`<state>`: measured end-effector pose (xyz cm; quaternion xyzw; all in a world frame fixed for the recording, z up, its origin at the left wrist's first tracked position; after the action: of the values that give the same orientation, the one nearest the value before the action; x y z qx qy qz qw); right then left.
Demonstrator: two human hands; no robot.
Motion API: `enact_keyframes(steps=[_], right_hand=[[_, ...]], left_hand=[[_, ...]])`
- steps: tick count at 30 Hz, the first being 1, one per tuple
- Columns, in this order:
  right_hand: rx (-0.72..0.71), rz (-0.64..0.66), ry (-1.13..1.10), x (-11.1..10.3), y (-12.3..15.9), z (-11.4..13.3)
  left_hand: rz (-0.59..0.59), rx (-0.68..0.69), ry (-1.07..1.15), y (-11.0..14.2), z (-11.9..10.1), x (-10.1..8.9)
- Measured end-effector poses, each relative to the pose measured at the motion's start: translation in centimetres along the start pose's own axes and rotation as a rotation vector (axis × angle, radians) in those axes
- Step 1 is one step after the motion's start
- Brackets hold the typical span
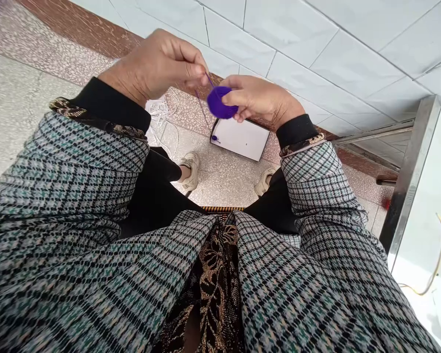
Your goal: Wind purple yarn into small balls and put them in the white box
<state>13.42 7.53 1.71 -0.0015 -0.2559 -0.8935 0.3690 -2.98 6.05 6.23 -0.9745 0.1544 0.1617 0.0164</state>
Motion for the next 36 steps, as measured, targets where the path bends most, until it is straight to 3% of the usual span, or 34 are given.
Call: enact_keyframes(steps=[1, 3, 5, 7, 10, 11, 12, 14, 16, 18, 20, 22, 24, 25, 27, 30, 31, 33, 36], right_hand=[[-0.062, 0.051, -0.023, 0.8, 0.5, 0.6], [-0.285, 0.010, -0.140, 0.9, 1.4, 2.7], [-0.486, -0.109, -0.341, -0.1, 1.9, 4.5], [-0.570, -0.276, -0.474, -1.5, 1.8, 5.0], [-0.398, -0.505, -0.254, -2.8, 1.0, 3.7], [-0.274, -0.503, -0.103, -2.6, 0.7, 3.0], [-0.148, -0.435, 0.036, -2.2, 0.5, 2.2], [0.014, -0.161, 0.159, -0.3, 0.4, 1.0], [-0.053, 0.044, 0.061, 1.3, 1.0, 1.7], [-0.239, -0.020, -0.137, 0.9, 1.6, 3.8], [-0.410, -0.250, -0.325, -0.9, 2.0, 5.3], [-0.478, -0.443, -0.395, -2.1, 2.0, 5.7], [-0.423, -0.539, -0.293, -2.6, 1.5, 5.2], [-0.334, -0.549, -0.182, -2.5, 1.2, 4.7], [-0.128, -0.471, 0.063, -1.9, 0.8, 3.2], [0.047, -0.063, 0.237, 0.4, 1.0, 1.4], [0.034, 0.067, 0.199, 1.1, 1.4, 1.3], [-0.054, 0.200, 0.076, 1.6, 2.1, 2.1], [-0.256, 0.132, -0.091, 0.7, 2.4, 4.2]], left_hand=[[-0.088, -0.057, -0.052, 0.0, 0.3, -0.8], [-0.107, -0.189, -0.196, 0.0, 1.1, -1.1], [0.012, -0.231, -0.292, 0.0, 1.3, -0.2], [0.224, -0.148, -0.291, 0.0, 0.9, 1.8], [0.480, 0.015, -0.210, 0.5, -0.1, 4.2], [0.476, 0.039, -0.173, 0.4, -0.2, 4.2], [0.416, 0.051, -0.143, 0.1, -0.2, 3.8], [0.182, 0.059, -0.123, -0.7, 0.2, 1.8], [-0.087, 0.041, -0.161, -1.1, 0.9, -0.4], [-0.163, -0.010, -0.237, -1.3, 1.8, -1.0], [-0.001, -0.049, -0.293, -1.4, 2.3, 0.4], [0.286, -0.038, -0.301, -1.0, 2.2, 2.8], [0.476, 0.010, -0.270, -0.3, 1.4, 4.4], [0.509, 0.034, -0.243, -0.1, 1.0, 4.6], [0.422, 0.092, -0.159, -0.1, 0.0, 3.8], [0.128, 0.101, -0.085, -0.7, -0.2, 1.1], [0.053, 0.067, -0.092, -0.8, 0.2, 0.4], [-0.026, -0.022, -0.143, -1.0, 1.3, -0.3], [-0.016, -0.102, -0.216, -1.1, 2.4, 0.1]])
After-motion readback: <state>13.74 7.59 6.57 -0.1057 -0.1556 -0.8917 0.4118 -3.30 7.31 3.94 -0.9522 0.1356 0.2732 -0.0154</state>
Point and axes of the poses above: each hand's wrist, its own y-axis away from the middle knuckle, its own x-axis out of the palm, z = x × y, the point moved 7 cm from there along -y, towards the middle knuckle, and after that the axes turned 3 degrees about -y, right-handed, at the moved point
